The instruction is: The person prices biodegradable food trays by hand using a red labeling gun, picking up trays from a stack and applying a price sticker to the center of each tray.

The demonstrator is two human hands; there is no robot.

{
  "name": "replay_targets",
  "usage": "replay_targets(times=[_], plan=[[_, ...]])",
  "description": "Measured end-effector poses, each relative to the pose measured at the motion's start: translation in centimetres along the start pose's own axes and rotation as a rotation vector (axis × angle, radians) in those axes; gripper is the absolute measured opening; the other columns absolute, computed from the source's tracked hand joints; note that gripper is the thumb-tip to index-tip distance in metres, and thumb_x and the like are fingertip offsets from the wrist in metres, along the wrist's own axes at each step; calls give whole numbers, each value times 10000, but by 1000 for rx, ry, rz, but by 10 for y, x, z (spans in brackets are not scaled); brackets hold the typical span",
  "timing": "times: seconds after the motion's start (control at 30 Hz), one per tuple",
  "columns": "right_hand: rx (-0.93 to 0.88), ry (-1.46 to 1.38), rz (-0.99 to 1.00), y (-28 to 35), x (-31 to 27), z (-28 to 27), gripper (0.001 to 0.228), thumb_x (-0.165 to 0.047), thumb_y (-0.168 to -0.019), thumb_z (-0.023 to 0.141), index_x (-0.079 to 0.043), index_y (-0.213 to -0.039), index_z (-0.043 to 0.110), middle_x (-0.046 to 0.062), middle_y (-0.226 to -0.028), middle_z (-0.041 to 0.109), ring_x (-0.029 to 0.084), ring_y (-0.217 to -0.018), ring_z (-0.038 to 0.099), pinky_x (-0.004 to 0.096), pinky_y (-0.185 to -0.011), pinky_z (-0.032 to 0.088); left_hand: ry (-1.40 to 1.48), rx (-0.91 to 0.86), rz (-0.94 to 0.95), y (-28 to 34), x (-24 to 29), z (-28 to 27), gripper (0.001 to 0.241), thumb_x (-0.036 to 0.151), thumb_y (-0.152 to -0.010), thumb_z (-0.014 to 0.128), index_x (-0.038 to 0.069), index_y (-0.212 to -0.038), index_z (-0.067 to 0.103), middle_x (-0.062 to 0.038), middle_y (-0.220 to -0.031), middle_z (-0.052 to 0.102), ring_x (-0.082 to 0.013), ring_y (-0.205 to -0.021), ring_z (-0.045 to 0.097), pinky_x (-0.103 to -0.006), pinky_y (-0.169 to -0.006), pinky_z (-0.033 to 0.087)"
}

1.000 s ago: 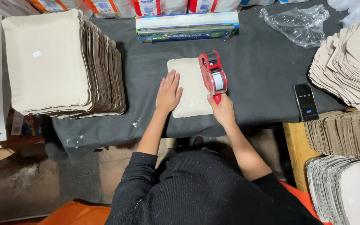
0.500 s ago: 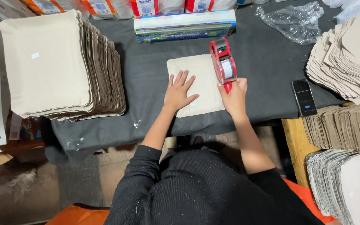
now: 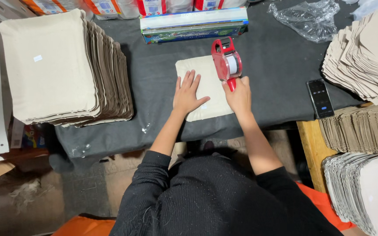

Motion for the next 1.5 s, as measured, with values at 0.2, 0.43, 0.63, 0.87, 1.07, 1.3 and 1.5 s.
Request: replay_targets(times=[0.2, 0.43, 0.63, 0.87, 1.07, 1.3, 1.5], plan=[[32, 175, -78, 1, 17, 11, 395, -461, -962, 703, -70, -993, 658, 148, -942, 617, 393, -1003, 637, 520, -879, 506, -3, 11, 7, -1, -3, 4, 1033, 866, -813, 501, 230, -1607, 322, -51, -1701, 239, -214, -1588, 166, -528, -1307, 85], [-174, 60, 125, -7, 5, 19, 433, -441, -1002, 613, -49, -1186, 603, 234, -1120, 677, 454, -1096, 663, 564, -915, 530, 4, 13, 11, 0, -2, 4, 1043, 875, -815, 491, 217, -1606, 320, -52, -1698, 243, -213, -1586, 167, -532, -1306, 84], [-296, 157, 166, 0, 17, 37, 495, -356, -1014, 569, 45, -1296, 498, 300, -1245, 607, 527, -1126, 641, 592, -954, 534, -2, 11, 4, 0, -3, 6, 1066, 867, -806, 508, 195, -1609, 308, -48, -1702, 232, -206, -1587, 160, -540, -1307, 77], [-347, 278, 156, 56, 51, 24, 505, -361, -1029, 543, 76, -1278, 503, 256, -1168, 632, 482, -1096, 673, 559, -939, 553, -1, -4, -9, -2, -2, 3, 1071, 872, -808, 501, 191, -1611, 306, -38, -1707, 221, -197, -1587, 152, -541, -1303, 63], [-279, 206, 122, 101, 40, -20, 442, -367, -1008, 602, 40, -1171, 550, 279, -1077, 654, 513, -1027, 671, 610, -872, 551, -7, -36, -15, -2, 0, 0, 1075, 872, -813, 490, 184, -1616, 299, -46, -1714, 198, -201, -1592, 135, -543, -1305, 55], [-65, -94, 60, 109, 39, -25, 330, -298, -992, 690, -40, -1182, 610, 228, -1039, 655, 475, -1043, 661, 539, -820, 551, 98, 44, -4, 12, 0, -3, 1036, 846, -822, 541, 191, -1599, 340, -59, -1703, 217, -239, -1587, 153, -567, -1293, 111], [81, -236, -21, 99, 41, 0, 374, -277, -993, 730, 20, -1191, 619, 275, -1025, 652, 504, -1037, 644, 547, -836, 529, 154, 54, -84, 51, 11, -12, 1009, 828, -806, 585, 218, -1582, 375, -93, -1698, 211, -329, -1580, 134, -639, -1264, 124]])
Point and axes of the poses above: each hand's wrist, its own y-axis away from the middle knuckle, its own z-axis out of the palm, x = y × z, the point moved 1 cm from there along -y, towards the middle knuckle
